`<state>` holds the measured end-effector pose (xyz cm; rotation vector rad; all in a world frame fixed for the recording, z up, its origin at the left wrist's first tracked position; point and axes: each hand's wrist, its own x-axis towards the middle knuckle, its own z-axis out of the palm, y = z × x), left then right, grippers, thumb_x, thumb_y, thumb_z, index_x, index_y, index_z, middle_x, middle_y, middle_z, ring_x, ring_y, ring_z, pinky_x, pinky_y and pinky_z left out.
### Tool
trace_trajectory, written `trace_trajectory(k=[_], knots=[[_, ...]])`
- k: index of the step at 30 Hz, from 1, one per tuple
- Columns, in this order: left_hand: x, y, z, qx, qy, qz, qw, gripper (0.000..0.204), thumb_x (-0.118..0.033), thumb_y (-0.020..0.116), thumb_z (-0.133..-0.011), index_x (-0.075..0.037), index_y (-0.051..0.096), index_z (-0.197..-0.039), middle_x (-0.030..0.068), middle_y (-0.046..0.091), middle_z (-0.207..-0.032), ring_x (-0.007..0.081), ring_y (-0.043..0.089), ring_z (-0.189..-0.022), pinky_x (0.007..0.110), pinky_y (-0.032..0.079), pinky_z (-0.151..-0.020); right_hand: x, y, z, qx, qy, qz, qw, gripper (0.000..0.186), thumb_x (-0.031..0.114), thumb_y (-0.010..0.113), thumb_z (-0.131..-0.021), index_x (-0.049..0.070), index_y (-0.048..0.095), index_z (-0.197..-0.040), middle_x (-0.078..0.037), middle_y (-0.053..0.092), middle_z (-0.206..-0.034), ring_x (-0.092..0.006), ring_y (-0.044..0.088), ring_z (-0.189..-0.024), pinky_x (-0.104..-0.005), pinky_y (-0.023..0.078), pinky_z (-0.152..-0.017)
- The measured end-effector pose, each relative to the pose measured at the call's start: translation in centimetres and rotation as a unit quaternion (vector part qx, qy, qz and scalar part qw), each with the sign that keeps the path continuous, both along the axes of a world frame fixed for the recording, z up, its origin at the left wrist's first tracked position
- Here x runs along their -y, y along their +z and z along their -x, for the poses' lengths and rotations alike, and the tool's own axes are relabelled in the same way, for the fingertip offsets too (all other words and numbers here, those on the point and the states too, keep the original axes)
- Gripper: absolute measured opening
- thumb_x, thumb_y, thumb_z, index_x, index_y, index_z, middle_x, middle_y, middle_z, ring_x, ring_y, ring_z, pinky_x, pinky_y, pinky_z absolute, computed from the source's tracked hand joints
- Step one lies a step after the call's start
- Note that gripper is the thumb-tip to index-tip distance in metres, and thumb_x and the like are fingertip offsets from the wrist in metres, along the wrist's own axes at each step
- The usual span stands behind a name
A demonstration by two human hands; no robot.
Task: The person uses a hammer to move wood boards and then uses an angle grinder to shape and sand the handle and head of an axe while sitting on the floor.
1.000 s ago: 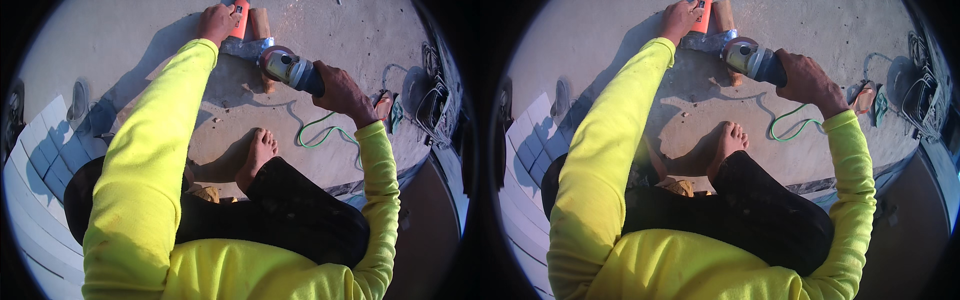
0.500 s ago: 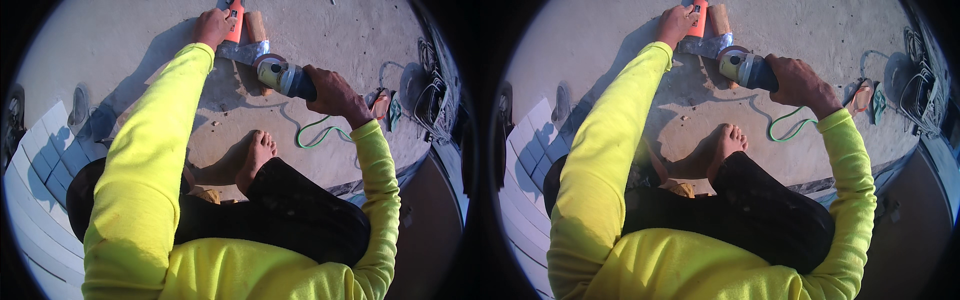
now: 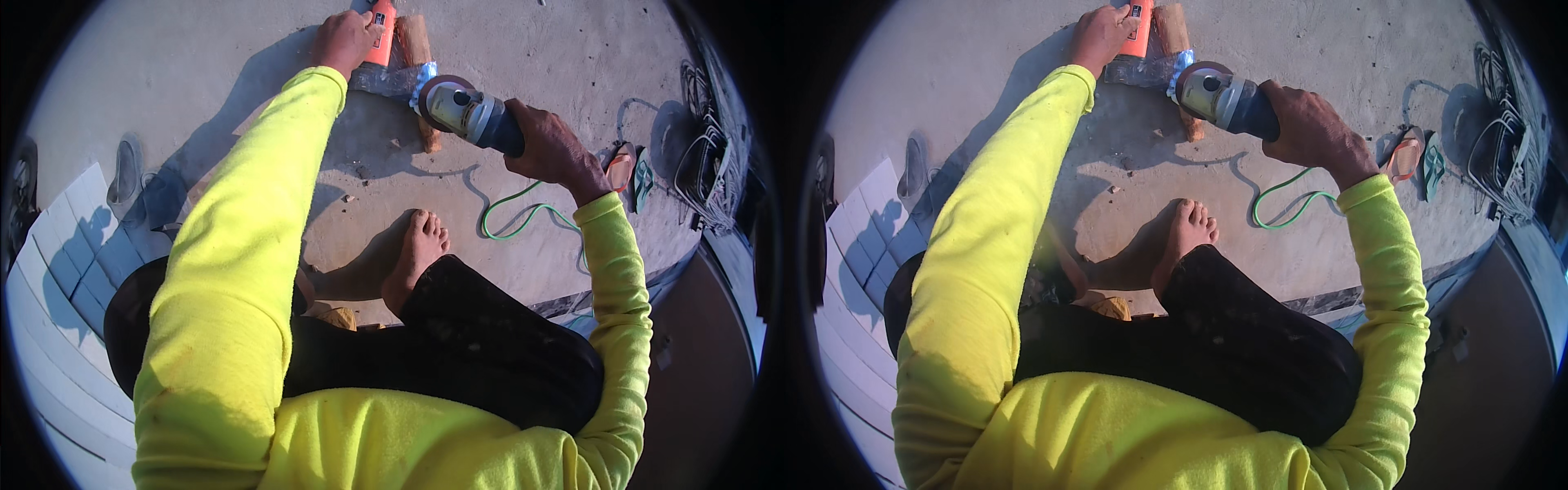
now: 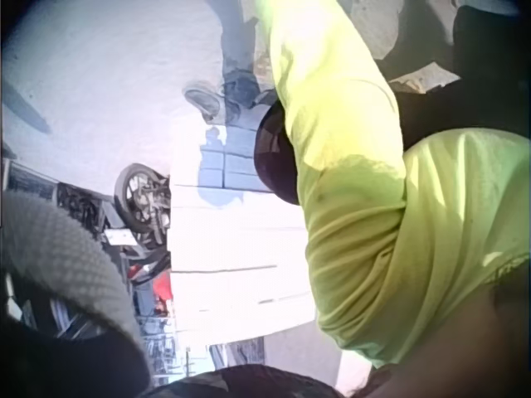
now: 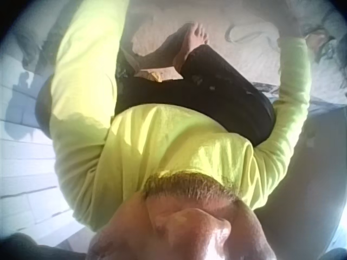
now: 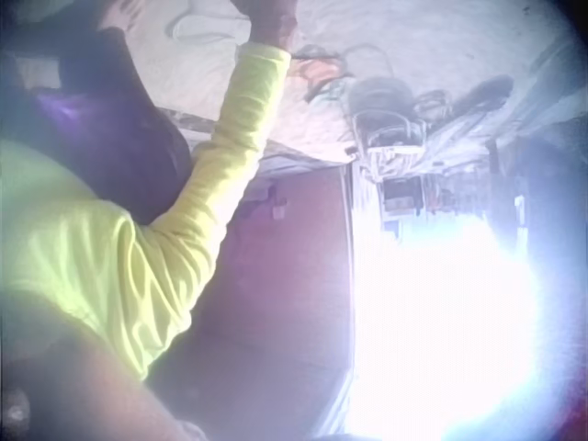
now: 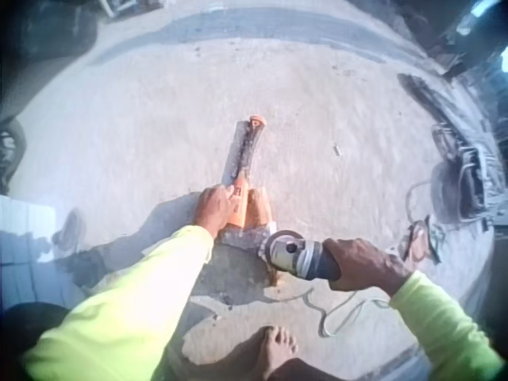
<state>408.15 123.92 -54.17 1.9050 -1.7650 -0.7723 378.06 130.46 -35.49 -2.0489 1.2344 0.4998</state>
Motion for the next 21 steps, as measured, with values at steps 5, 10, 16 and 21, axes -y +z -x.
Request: trace_trajectory(k=[5,10,16,21], knots=[[-0.4,0.0,0.0,0.013,-0.014,0.023,1.0,0.039,-0.036,0.068,-0.086,-0.003,0.071,-0.107,0.0238,0.069,-0.102,0.0417,0.066,-0.098,0.048,0.052,-0.089,0.1,-1.2,0.3,0.017,0.004,0.004,1.0,0.057,0.006,0.075,-0.069,0.002,0.054,-0.121,-0.02,0.07,-0.097,-0.0366,0.071,-0.089,-0.0447,0.058,-0.083],[-0.4,0.8,0.0,0.024,-0.012,0.007,1.0,0.04,-0.037,0.069,-0.085,-0.003,0.07,-0.107,0.0246,0.069,-0.103,0.0417,0.066,-0.099,0.048,0.052,-0.09,-0.4,-0.6,0.4,0.017,0.01,-0.013,1.0,0.058,0.006,0.075,-0.068,0.003,0.055,-0.122,-0.019,0.07,-0.096,-0.037,0.071,-0.088,-0.0453,0.058,-0.082],[-0.5,1.6,-0.3,0.012,-0.008,0.031,0.999,0.037,-0.033,0.068,-0.087,0.004,0.067,-0.085,0.0302,0.067,-0.092,0.0471,0.064,-0.093,0.053,0.051,-0.081,1.1,-0.8,0.6,0.012,0.003,0.029,1.0,0.06,0.008,0.075,-0.068,0.003,0.054,-0.124,-0.02,0.069,-0.098,-0.0375,0.07,-0.091,-0.0451,0.058,-0.083],[-0.3,1.7,-0.5,0.014,-0.029,-0.003,0.999,0.046,-0.039,0.069,-0.086,-0.004,0.072,-0.115,0.0229,0.07,-0.107,0.0398,0.068,-0.099,0.046,0.053,-0.092,0.5,-0.5,0.4,0.01,0.022,0.0,1.0,0.06,0.009,0.075,-0.068,0.003,0.054,-0.124,-0.021,0.069,-0.098,-0.0373,0.071,-0.091,-0.0452,0.058,-0.084]])
